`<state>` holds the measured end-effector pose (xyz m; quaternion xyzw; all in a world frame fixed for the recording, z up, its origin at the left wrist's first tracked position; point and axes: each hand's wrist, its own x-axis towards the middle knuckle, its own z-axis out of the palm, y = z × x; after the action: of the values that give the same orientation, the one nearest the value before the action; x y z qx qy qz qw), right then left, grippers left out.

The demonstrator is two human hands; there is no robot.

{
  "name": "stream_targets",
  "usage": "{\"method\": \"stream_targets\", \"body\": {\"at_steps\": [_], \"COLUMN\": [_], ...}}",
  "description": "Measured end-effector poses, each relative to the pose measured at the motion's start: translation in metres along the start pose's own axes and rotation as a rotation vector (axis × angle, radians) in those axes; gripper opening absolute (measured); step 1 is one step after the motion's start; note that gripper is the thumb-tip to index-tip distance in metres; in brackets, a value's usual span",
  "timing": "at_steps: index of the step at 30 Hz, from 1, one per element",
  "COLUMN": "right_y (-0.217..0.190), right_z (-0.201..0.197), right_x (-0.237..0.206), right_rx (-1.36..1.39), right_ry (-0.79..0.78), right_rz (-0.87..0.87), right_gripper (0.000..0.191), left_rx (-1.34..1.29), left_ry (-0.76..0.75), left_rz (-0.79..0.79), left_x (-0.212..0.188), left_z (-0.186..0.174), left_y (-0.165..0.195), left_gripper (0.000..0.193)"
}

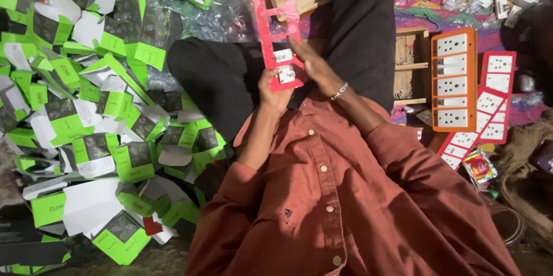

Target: The person sits on the floor and assembles electrical components by inserting white plastic pieces into red and orange plastic frames. They handle multiple frames, picking them up, inserting the pieces, and placing them down.

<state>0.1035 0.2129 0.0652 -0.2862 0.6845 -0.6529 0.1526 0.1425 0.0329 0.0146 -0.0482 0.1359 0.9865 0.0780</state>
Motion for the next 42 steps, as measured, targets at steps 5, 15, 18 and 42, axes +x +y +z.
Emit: {"method": "stream_targets", "body": {"at_steps": [5, 15, 18, 42], "right_y": [0.01, 0.011, -0.004, 0.06], "right_z": [0.005, 0.018, 0.015, -0.152], "right_x": [-0.01, -0.005, -0.022, -0.167], "right_rx": [-0.145, 0.095, 0.191, -1.236], "right_ry": [-0.059, -0.078, -0.045, 0.113], "right_rz": [-0.047, 0.016, 0.085, 0.732], "right_gripper": [0.074, 0.087, 0.082, 0.01], "left_rx": [-0.042, -0.004, 0.058, 2.236], "left_ry": [-0.009, 0.072, 0.05, -0.027], "left_rz": [0.082, 0.044, 0.024, 0.948], "left_x": [0.001, -0.008, -0.011, -0.027], "left_z": [-0.005, -0.027, -0.03, 0.071], "left_y": [0.005, 0.0, -0.004, -0.012], "left_gripper": [0.056, 0.052, 0.053, 0.067]}}
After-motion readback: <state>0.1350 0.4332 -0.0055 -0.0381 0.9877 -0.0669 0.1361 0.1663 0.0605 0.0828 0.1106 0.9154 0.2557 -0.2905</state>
